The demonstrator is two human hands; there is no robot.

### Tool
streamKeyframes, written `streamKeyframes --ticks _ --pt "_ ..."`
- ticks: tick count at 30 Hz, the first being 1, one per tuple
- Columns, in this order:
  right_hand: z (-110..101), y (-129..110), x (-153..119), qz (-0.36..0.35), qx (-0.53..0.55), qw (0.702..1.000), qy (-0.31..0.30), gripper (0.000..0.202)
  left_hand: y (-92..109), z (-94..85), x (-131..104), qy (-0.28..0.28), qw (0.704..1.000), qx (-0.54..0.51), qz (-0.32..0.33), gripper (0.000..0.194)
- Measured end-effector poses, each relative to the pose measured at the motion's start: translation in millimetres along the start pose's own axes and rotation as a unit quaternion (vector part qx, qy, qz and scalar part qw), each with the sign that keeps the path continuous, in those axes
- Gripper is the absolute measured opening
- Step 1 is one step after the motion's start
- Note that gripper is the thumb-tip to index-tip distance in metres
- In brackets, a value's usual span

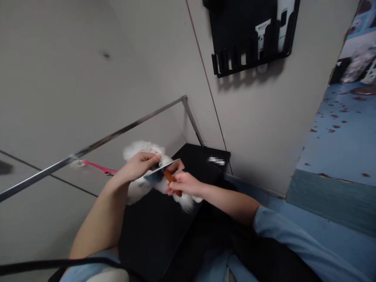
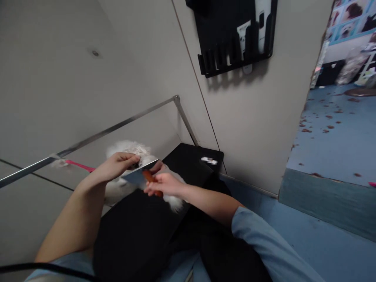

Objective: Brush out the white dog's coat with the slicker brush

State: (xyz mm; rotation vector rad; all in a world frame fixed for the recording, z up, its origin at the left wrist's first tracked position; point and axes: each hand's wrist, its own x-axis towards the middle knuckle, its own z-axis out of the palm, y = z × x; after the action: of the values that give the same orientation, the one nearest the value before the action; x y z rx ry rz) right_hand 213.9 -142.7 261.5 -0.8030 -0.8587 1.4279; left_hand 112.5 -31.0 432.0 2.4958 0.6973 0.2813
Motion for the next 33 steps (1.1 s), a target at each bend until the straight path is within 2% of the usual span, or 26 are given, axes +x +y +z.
streamKeyframes --ticks 2,5,6,8,10,11,13,15,16,19,20,23,25,27,28,29,31,33 --pt "0 0 3 -0.002 -0.004 1.0 0.027 0.007 -1 -1.3 1 0.012 1.0 0.006 -0.004 0.042" --pt "1 4 7 0.105 -0.019 0.994 0.018 0.012 -1 -3.1 2 0.049 0.999 0.013 -0.015 0.038" --pt "2 4 9 0.116 -0.022 0.993 0.003 0.011 -1 -3.8 2 0.066 0.997 0.018 -0.019 0.038" --pt "3 1 13 0.07 -0.034 0.997 -0.007 0.007 0 -5.4 2 0.101 0.994 0.032 -0.022 0.038" --pt "3 -1 18 -0.003 -0.05 0.999 0.015 0.007 2 -6.8 1 0.131 0.99 0.044 -0.022 0.039" --pt "2 0 20 -0.008 -0.058 0.998 0.031 0.01 2 -7.4 1 0.146 0.988 0.048 -0.022 0.039" --pt "1 5 23 0.065 -0.063 0.995 0.037 0.015 3 -8.1 0 0.169 0.984 0.051 -0.027 0.038" --pt "1 11 22 0.15 -0.047 0.988 0.01 0.015 2 -8.2 0 0.185 0.981 0.05 -0.034 0.036" --pt "2 13 22 0.155 -0.033 0.987 -0.001 0.012 2 -8.0 0 0.195 0.979 0.05 -0.034 0.035" --pt "9 10 23 0.069 -0.006 0.998 0.008 0.005 2 -7.1 1 0.235 0.97 0.056 -0.026 0.033" --pt "12 8 25 0.064 -0.004 0.998 0.016 0.005 3 -6.7 2 0.247 0.967 0.057 -0.026 0.033" --pt "20 7 28 0.152 0.011 0.988 -0.004 0.01 7 -6.4 2 0.258 0.964 0.05 -0.031 0.035" --pt "24 8 29 0.143 0.034 0.989 -0.018 0.007 11 -7.0 1 0.267 0.961 0.052 -0.042 0.034" --pt "28 8 31 0.089 0.044 0.995 0.003 0.003 16 -8.4 0 0.287 0.954 0.062 -0.056 0.033" --pt "30 8 31 0.085 0.044 0.995 0.013 0.003 18 -9.2 -1 0.298 0.95 0.067 -0.063 0.033" --pt "32 8 31 0.107 0.043 0.993 0.013 0.005 19 -10.1 -1 0.306 0.947 0.069 -0.069 0.032" --pt "35 7 31 0.181 0.051 0.982 -0.027 0.011 20 -11.8 -2 0.314 0.944 0.065 -0.076 0.031" --pt "36 6 31 0.181 0.075 0.979 -0.062 0.01 19 -13.0 -1 0.333 0.938 0.053 -0.08 0.03"
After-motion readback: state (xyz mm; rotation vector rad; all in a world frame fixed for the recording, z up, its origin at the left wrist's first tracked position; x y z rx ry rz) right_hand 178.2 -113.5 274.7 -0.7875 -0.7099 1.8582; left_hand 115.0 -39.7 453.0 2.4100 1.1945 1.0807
